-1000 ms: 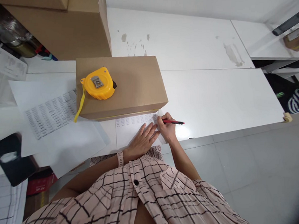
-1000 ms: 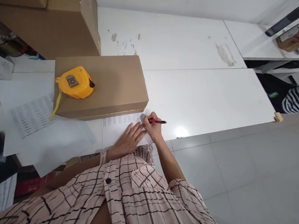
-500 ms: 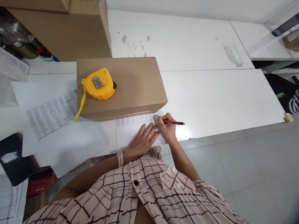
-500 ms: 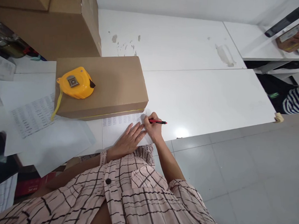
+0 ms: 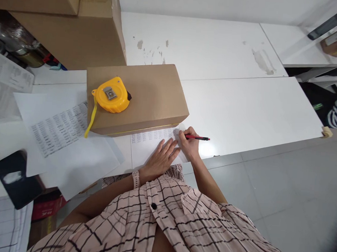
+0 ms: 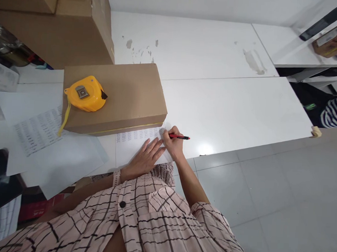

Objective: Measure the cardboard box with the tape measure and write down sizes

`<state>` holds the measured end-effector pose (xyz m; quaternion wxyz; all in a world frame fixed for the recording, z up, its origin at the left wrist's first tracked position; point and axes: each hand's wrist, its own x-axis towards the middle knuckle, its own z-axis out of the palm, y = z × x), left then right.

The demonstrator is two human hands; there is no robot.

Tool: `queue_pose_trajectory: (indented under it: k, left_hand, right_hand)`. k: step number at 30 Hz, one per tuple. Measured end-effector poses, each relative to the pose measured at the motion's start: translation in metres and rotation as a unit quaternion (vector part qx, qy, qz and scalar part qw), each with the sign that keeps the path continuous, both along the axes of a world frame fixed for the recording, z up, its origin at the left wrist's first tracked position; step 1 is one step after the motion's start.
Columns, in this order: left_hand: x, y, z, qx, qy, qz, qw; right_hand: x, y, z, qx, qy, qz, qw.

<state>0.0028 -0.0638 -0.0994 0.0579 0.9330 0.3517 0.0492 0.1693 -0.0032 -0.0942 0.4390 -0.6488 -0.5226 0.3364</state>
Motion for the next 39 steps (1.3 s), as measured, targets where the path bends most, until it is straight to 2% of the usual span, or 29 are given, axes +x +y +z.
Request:
queue_pose_trajectory:
  k: [2, 7, 10, 13, 15, 17, 19, 21, 23, 26, 28, 30, 32, 35, 37, 39]
  left_hand:
    - [0.000, 0.000, 0.000, -0.002, -0.002, 0.001, 1.000]
    - [-0.002, 0.002, 0.000, -0.005, -0.009, -0.003, 1.000]
    - [-0.003, 0.004, -0.001, -0.022, -0.024, -0.009, 0.999]
    - [-0.008, 0.004, 0.008, -0.049, -0.099, -0.014, 0.994]
    - [-0.017, 0.004, 0.025, -0.045, -0.192, 0.000, 0.980]
    - [-0.032, 0.007, 0.051, 0.006, -0.284, 0.039, 0.958]
    - [-0.054, 0.014, 0.083, 0.106, -0.347, 0.107, 0.926]
    - [-0.077, 0.025, 0.111, 0.207, -0.369, 0.200, 0.884]
    - [-0.098, 0.039, 0.132, 0.241, -0.358, 0.284, 0.856]
    - [-0.116, 0.060, 0.145, 0.163, -0.323, 0.348, 0.865]
    - [-0.119, 0.072, 0.146, 0.111, -0.301, 0.359, 0.877]
    - [-0.118, 0.083, 0.145, 0.094, -0.288, 0.376, 0.876]
    - [-0.114, 0.090, 0.147, 0.100, -0.294, 0.403, 0.861]
    - [-0.103, 0.085, 0.155, 0.071, -0.356, 0.404, 0.840]
    - [-0.093, 0.069, 0.161, -0.031, -0.433, 0.334, 0.837]
    - [-0.082, 0.048, 0.165, -0.163, -0.477, 0.233, 0.831]
  right_hand:
    - [0.000, 0.000, -0.001, 0.005, -0.003, -0.008, 1.000]
    - [0.005, 0.001, -0.004, 0.066, 0.002, -0.093, 0.993]
    - [0.018, 0.000, -0.006, 0.098, -0.081, -0.052, 0.991]
    - [0.034, -0.002, -0.009, 0.117, -0.213, 0.006, 0.970]
    - [0.041, -0.002, -0.013, 0.115, -0.258, 0.007, 0.959]
    - [0.045, 0.000, -0.018, 0.117, -0.262, -0.015, 0.958]
    - [0.046, 0.002, -0.021, 0.121, -0.241, -0.035, 0.962]
    - [0.045, 0.004, -0.022, 0.124, -0.214, -0.046, 0.968]
    - [0.045, 0.005, -0.022, 0.123, -0.193, -0.057, 0.972]
    - [0.046, 0.005, -0.023, 0.119, -0.180, -0.071, 0.974]
    - [0.047, 0.005, -0.024, 0.121, -0.172, -0.078, 0.975]
    - [0.045, 0.003, -0.022, 0.137, -0.160, -0.096, 0.973]
    - [0.039, -0.003, -0.013, 0.184, -0.152, -0.131, 0.962]
    - [0.020, -0.019, 0.021, 0.282, -0.108, -0.156, 0.941]
    - [0.001, -0.032, 0.052, 0.291, -0.021, -0.112, 0.950]
    - [-0.017, -0.041, 0.082, 0.225, 0.126, 0.009, 0.966]
